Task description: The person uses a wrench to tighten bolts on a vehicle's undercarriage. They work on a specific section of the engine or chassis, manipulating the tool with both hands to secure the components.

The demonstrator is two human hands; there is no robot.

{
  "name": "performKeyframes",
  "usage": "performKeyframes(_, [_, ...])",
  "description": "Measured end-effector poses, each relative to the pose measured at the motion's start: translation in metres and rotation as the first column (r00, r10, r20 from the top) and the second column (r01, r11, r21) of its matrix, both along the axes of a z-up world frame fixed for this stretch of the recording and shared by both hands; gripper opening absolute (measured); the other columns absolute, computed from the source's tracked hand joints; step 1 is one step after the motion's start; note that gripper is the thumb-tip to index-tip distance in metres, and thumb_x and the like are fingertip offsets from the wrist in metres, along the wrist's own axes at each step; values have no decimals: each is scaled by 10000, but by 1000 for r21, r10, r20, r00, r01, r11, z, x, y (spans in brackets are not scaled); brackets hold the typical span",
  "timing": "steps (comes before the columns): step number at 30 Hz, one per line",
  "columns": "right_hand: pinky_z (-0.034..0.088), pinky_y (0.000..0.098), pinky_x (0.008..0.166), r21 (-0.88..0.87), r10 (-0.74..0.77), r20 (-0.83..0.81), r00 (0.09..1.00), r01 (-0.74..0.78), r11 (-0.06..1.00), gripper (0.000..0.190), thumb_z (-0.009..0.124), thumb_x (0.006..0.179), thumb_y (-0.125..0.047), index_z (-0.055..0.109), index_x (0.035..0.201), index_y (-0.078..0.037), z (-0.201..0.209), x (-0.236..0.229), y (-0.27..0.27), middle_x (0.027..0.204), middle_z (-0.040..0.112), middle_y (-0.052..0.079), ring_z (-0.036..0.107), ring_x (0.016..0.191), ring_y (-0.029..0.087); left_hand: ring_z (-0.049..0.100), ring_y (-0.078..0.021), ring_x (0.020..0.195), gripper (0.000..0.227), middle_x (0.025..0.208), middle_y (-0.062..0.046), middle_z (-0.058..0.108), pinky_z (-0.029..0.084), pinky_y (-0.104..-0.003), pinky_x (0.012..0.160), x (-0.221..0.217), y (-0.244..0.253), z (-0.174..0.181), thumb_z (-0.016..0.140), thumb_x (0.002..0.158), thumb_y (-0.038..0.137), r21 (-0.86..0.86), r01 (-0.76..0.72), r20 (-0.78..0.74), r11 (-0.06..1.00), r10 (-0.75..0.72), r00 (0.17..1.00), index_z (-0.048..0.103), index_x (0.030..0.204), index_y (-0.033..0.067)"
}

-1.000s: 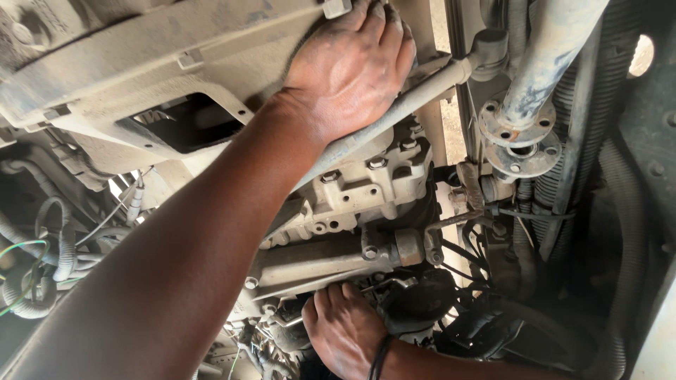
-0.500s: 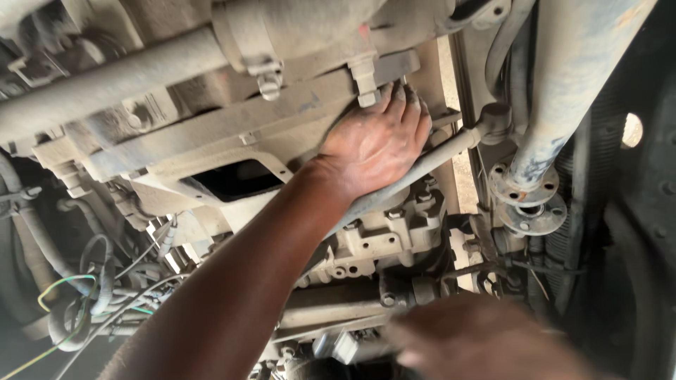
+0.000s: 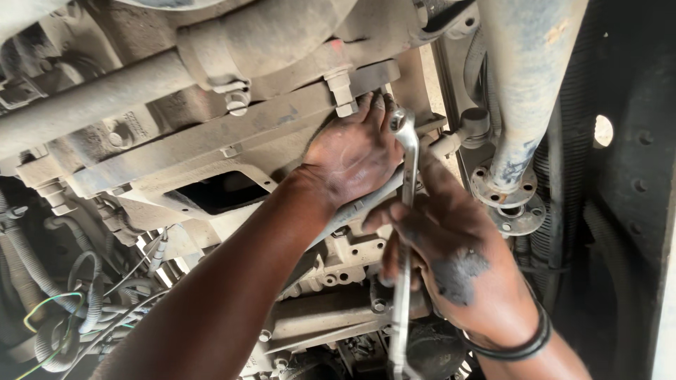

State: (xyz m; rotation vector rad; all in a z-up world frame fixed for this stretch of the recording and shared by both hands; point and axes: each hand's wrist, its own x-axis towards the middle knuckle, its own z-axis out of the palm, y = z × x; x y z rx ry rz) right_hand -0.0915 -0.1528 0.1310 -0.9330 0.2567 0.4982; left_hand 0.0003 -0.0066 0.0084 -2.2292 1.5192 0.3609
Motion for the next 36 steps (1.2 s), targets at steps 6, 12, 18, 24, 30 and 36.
performKeyframes(6, [621,263,544,-204,-107,-114,988,82,976,732,394,937,142,275,1620,-90,-7,8,7,1335,601,214,745,953,192,422,-429,1438,888,1462,-287,466,272,-495,1230,-4,1,24,263,890,727,-147,-168,-99,975,155,983,532,1324,1])
performKeyframes(12, [621,286,590,-184,-177,-34,984,168,969,707,375,997,140,236,1654,-79,-15,5,-3,1455,561,155,733,989,227,541,-220,1317,839,1704,-143,190,581,-367,983,1,1,66,295,978,662,331,-555,-563,763,631,533,278,1587,84])
performKeyframes(18, [623,300,601,87,-211,-165,964,227,970,634,359,1053,86,203,1642,-90,-36,11,15,1087,673,199,714,795,201,473,-336,1391,496,1549,-143,454,593,-253,668,-51,76,64,369,1039,437,-199,-499,-268,843,444,855,386,1478,207])
performKeyframes(24, [543,245,507,249,-198,-188,962,242,938,525,404,1106,-10,228,1600,-23,-48,13,58,861,687,159,661,630,165,685,-266,1112,533,1392,-212,579,612,-366,767,-93,92,122,720,1001,144,-346,-816,-670,463,487,561,514,1481,37])
performKeyframes(30, [598,289,624,209,-345,-315,884,419,884,442,435,1074,19,349,1506,-24,-51,20,73,1051,657,150,680,805,199,775,-251,1016,292,1118,-181,747,617,-303,803,-74,75,140,802,943,47,-741,-635,-553,217,339,761,663,1193,-15])
performKeyframes(36, [636,329,656,-345,-220,239,946,295,891,271,524,915,120,567,1146,-16,-96,30,52,1010,705,94,737,859,194,760,-236,1093,199,1136,-149,720,614,-293,905,-46,84,147,787,1089,102,-794,-546,-471,269,297,831,654,1182,-13])
